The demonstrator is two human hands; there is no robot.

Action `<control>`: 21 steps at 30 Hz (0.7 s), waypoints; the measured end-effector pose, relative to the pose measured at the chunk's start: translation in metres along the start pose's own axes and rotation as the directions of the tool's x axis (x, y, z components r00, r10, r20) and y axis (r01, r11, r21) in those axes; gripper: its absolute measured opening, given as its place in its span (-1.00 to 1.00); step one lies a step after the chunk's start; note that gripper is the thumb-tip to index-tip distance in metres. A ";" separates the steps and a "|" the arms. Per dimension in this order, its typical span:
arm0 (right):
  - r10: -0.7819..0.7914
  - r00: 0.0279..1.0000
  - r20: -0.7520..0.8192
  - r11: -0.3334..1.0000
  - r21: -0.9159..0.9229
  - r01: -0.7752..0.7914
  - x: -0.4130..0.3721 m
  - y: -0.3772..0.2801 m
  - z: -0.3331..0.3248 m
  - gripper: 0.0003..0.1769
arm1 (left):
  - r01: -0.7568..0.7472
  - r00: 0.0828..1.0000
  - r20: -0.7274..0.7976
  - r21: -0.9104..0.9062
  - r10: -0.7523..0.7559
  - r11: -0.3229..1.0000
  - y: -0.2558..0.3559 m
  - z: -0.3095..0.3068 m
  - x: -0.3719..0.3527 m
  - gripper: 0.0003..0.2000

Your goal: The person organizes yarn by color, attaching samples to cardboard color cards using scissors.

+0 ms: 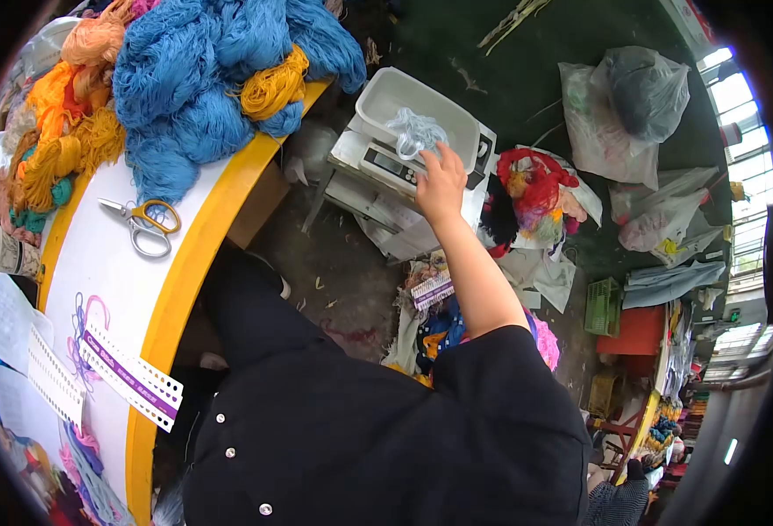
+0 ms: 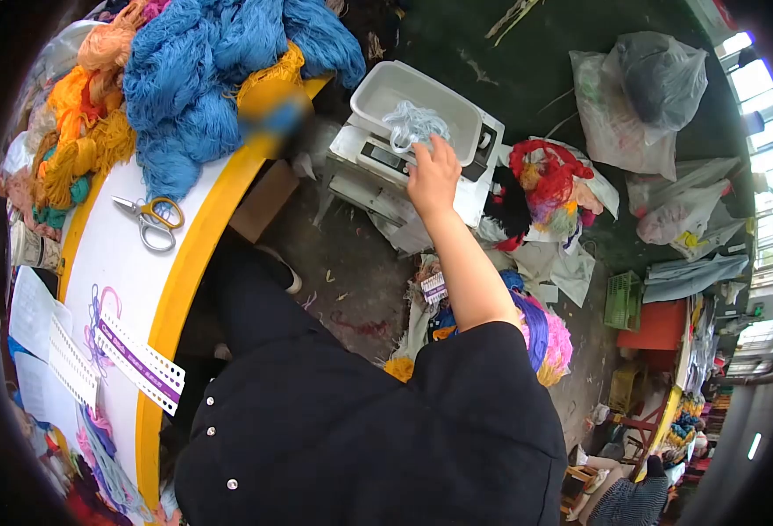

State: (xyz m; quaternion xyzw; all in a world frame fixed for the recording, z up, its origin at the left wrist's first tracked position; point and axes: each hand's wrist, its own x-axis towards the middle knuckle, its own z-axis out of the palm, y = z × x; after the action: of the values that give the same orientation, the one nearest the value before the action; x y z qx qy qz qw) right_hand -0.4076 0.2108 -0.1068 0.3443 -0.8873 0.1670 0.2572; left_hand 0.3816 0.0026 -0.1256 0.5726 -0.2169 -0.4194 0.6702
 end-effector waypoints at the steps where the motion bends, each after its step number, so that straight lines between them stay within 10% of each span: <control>1: -0.038 0.999 -0.005 0.999 -0.005 0.038 0.001 0.001 0.003 -0.50 | -0.006 1.000 -0.002 0.004 0.006 1.000 -0.001 -0.001 0.000 -0.75; 21: -0.148 0.988 0.034 0.977 -0.148 0.151 0.026 -0.032 0.021 -0.84 | -0.151 0.958 -0.244 0.009 0.148 0.989 0.034 -0.077 0.009 -0.59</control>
State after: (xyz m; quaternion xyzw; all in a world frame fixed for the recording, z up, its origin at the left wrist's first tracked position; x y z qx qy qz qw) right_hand -0.4094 0.1643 -0.1052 0.3916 -0.8718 0.0761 0.2843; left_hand 0.4568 0.0405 -0.1138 0.5987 -0.1736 -0.2949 0.7242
